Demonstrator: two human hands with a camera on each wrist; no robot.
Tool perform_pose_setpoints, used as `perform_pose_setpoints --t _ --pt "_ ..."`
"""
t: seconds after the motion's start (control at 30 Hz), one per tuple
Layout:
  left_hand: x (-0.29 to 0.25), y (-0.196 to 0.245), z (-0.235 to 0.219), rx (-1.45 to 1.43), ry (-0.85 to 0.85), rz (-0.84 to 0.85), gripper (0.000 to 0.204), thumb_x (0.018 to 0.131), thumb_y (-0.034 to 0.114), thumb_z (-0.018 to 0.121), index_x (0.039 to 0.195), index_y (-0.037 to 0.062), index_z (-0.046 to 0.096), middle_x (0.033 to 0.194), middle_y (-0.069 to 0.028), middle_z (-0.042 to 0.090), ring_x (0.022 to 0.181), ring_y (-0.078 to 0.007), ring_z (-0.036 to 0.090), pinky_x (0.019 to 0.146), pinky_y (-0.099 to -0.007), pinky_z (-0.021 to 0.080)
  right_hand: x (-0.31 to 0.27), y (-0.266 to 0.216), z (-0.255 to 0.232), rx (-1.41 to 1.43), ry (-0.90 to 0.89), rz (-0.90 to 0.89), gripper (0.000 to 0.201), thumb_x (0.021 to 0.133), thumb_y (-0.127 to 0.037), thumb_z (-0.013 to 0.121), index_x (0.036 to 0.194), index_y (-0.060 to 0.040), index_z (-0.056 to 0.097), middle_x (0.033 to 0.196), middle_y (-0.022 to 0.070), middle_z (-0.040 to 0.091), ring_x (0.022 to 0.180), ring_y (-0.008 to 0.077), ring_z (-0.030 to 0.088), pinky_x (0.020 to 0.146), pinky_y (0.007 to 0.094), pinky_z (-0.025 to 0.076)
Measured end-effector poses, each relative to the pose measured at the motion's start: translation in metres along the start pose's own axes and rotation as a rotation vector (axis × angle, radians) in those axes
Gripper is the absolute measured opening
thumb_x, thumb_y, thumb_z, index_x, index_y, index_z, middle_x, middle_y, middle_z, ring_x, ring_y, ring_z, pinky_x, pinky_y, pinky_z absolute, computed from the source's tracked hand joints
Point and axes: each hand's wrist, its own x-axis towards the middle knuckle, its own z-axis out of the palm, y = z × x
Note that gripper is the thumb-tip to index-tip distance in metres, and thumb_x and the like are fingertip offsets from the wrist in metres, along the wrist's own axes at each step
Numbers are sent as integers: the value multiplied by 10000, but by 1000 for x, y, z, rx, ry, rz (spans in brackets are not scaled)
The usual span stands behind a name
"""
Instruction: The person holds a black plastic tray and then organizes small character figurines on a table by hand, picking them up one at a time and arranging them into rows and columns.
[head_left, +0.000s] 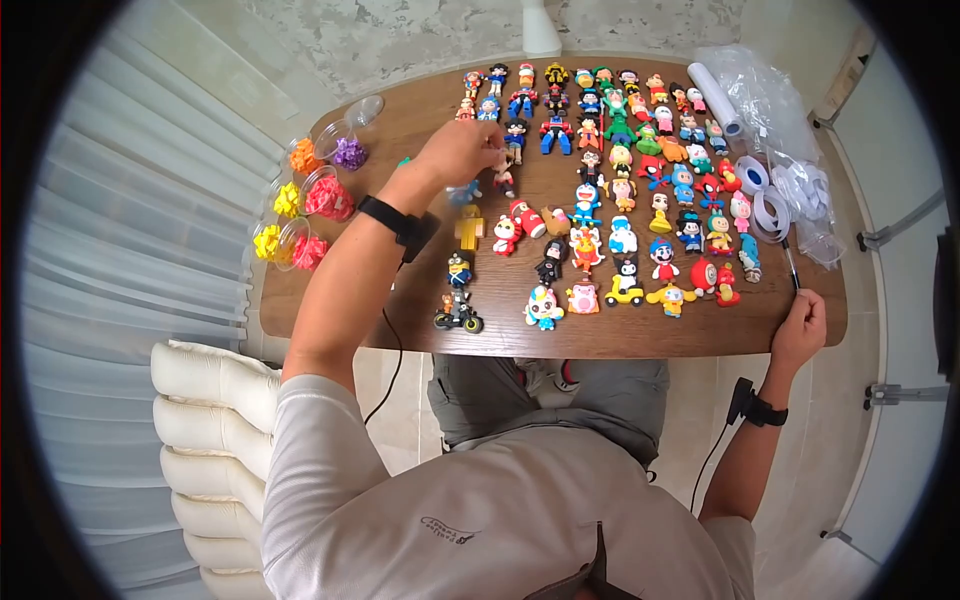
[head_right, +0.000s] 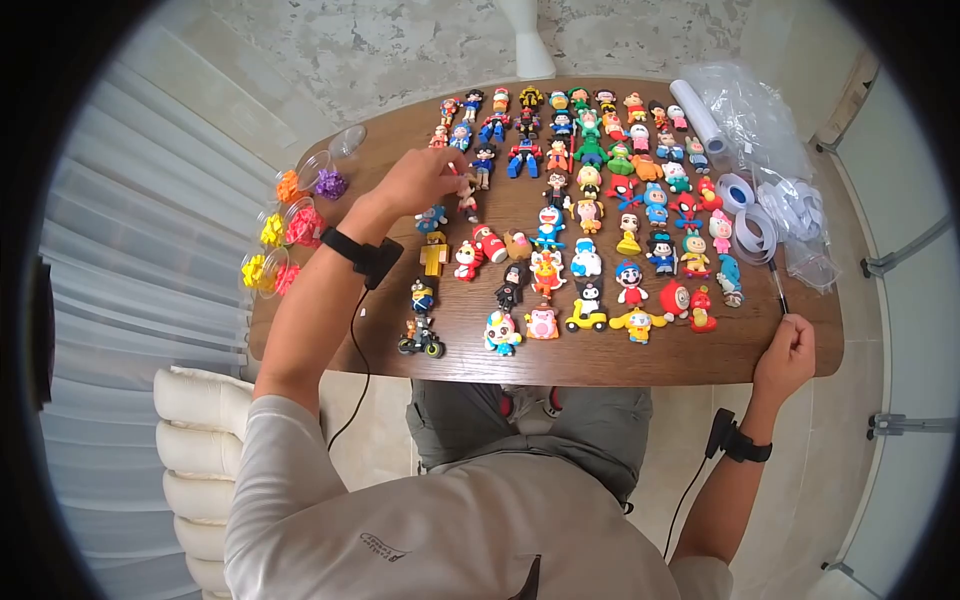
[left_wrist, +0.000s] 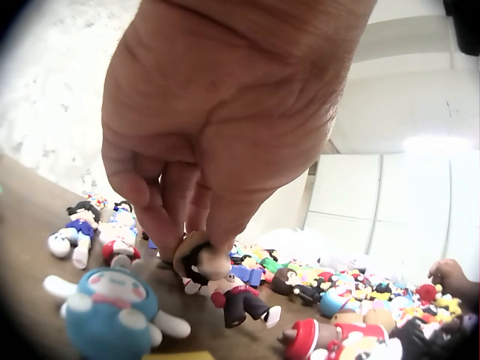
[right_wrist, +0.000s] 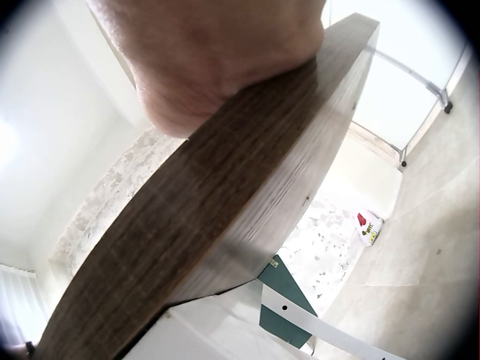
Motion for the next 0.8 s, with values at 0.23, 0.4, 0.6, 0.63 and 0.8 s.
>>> perform_pose_setpoints --t 0.23,0.4,0.6,0.63,0.8 --pt "-4 1 17 -79 -28 10 258 897 233 686 1054 31 655 879 -124 724 841 -289 692 771 -394 523 1 2 -1 -27 -9 2 162 965 -170 636 923 -19 677 693 -59 444 653 51 404 598 233 369" --pt "-4 1 17 -66 -21 27 256 908 227 667 1063 25 660 885 -126 729 851 -296 698 778 -402 527 1 0 -1 -53 0 -5 163 965 -171 637 920 -19 677 699 -57 450 659 54 409 603 233 373" --pt "-20 -16 -13 61 -8 -73 331 916 280 652 1160 58 684 1004 -168 734 929 -334 703 826 -426 536 1 0 0 -34 -2 -14 163 963 -168 637 926 -14 678 706 -49 459 667 60 420 614 235 383" --pt "-25 -20 -14 114 -49 -98 344 914 294 658 1166 61 682 1011 -169 733 930 -337 702 827 -427 536 1 0 0 -31 -3 -13 162 962 -166 636 927 -14 678 706 -49 460 668 60 421 614 234 384" --pt "-57 -12 -4 144 -92 -99 405 904 347 681 1211 83 671 1020 -164 728 944 -341 698 830 -434 536 0 0 0 -26 0 -32 154 959 -158 634 929 -14 678 706 -47 462 671 60 425 615 232 381"
